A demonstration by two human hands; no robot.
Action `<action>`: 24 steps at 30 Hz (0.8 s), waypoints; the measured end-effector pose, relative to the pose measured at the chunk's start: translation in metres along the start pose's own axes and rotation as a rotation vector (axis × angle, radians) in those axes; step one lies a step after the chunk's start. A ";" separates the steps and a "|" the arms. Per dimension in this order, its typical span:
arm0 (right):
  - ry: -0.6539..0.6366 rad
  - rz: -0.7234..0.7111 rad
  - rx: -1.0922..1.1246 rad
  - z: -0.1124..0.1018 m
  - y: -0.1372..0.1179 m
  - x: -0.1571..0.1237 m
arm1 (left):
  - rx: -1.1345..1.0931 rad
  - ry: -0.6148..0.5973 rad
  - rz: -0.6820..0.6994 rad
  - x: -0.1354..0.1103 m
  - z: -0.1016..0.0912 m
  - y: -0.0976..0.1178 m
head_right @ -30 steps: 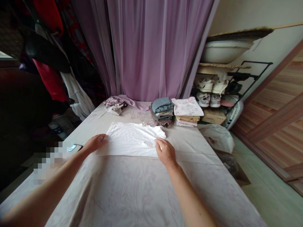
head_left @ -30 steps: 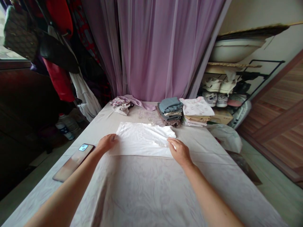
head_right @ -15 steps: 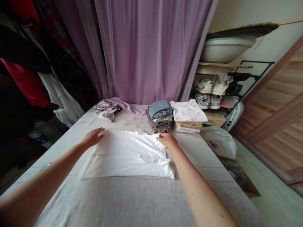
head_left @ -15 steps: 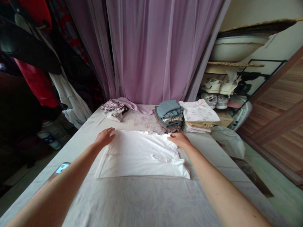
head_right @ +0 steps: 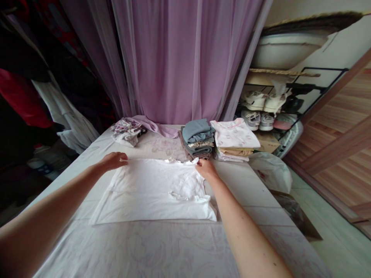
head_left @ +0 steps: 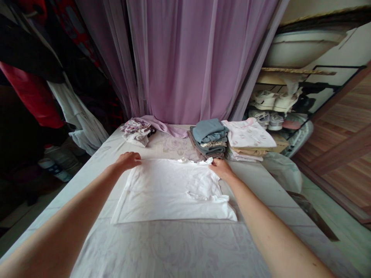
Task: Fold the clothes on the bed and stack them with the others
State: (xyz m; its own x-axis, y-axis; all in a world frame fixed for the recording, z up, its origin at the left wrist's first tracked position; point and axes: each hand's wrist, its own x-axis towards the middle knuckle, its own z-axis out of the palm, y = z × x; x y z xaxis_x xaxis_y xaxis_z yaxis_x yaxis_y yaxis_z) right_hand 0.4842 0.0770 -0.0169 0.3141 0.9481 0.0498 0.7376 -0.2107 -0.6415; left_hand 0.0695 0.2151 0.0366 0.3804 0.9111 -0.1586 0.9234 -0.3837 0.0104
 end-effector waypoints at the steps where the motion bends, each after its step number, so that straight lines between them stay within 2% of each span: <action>1: -0.008 -0.006 0.008 -0.002 -0.001 0.000 | -0.028 0.013 0.006 -0.001 -0.002 0.000; 7: -0.038 -0.086 0.080 -0.022 -0.012 -0.024 | -0.325 0.125 0.048 -0.024 -0.013 -0.006; 11: -0.043 -0.126 0.097 -0.025 -0.014 -0.059 | -0.527 0.112 0.135 -0.057 -0.004 -0.012; 15: -0.045 -0.166 -0.110 -0.022 -0.010 -0.092 | -0.501 0.128 0.175 -0.090 0.020 -0.015; 19: -0.075 -0.237 -0.251 -0.019 -0.007 -0.107 | -0.467 0.150 0.202 -0.108 0.042 -0.014; 21: -0.090 -0.250 -0.303 -0.018 -0.008 -0.108 | -0.450 0.146 0.235 -0.112 0.046 -0.013; 24: -0.102 -0.256 -0.355 -0.017 -0.011 -0.110 | -0.358 0.137 0.236 -0.119 0.041 -0.006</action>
State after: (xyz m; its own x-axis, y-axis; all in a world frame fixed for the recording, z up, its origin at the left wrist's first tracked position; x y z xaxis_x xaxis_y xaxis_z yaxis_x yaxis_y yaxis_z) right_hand 0.4518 -0.0294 -0.0020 0.0473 0.9952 0.0852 0.9490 -0.0182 -0.3147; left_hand 0.0163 0.1026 0.0145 0.5635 0.8258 0.0212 0.7610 -0.5289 0.3756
